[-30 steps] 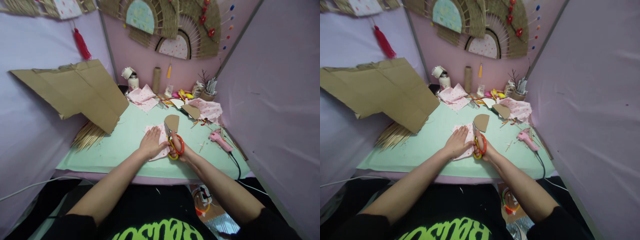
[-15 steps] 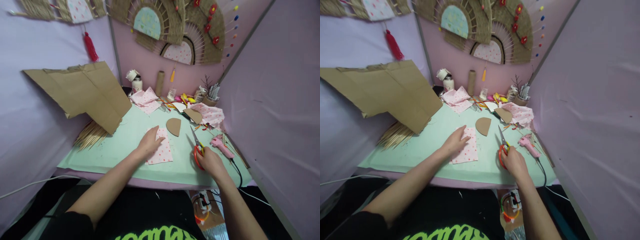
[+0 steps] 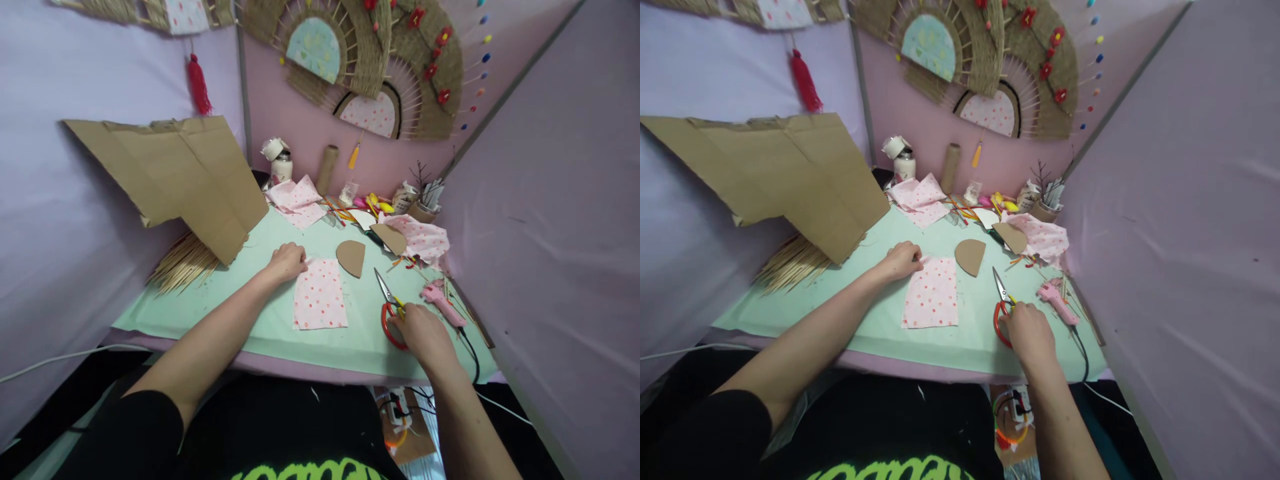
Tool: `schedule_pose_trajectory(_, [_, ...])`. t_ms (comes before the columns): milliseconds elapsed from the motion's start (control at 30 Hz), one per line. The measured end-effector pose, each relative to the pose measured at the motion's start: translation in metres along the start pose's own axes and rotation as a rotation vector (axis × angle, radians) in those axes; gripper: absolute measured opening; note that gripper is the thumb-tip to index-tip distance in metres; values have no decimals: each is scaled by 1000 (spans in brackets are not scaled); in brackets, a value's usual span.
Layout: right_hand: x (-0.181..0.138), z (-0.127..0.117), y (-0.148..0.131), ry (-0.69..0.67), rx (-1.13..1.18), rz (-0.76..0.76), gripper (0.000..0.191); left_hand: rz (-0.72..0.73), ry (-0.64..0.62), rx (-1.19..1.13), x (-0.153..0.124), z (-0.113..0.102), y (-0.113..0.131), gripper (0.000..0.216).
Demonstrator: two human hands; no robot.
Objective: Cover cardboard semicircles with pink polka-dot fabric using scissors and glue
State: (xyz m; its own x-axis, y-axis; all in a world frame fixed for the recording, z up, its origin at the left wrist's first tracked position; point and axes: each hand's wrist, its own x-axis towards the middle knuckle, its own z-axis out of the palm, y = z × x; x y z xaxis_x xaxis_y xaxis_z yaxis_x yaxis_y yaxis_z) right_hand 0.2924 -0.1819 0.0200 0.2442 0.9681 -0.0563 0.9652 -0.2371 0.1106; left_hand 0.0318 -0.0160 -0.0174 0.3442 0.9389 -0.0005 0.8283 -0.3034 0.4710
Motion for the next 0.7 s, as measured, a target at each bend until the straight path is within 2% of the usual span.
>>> schedule_pose_trajectory(67, [9,-9,-12,125,72,-59,19,57,15,-78,0,2,-1,11])
schedule_pose_trajectory(167, [38,-19,-44,335,337,-316,20,154,83,-275,-2,3,-1,8])
schedule_pose_trajectory(233, [64,-20,-71,374,511,-502,18,197,135,-417,-3,3,-1,8])
schedule_pose_trajectory(333, [101,-17,-105,353,651,-669,16,193,172,-548,-5,0,-2,18])
schedule_pose_trajectory(467, [126,-9,-130,291,815,-735,19,150,211,-630,-8,-6,-3,32])
schedule_pose_trajectory(600, [131,0,-135,251,1062,-686,22,116,260,-584,-10,-9,-3,39])
schedule_pose_trajectory(700, [130,6,-135,216,1129,-655,16,118,275,-552,-9,-8,-3,39])
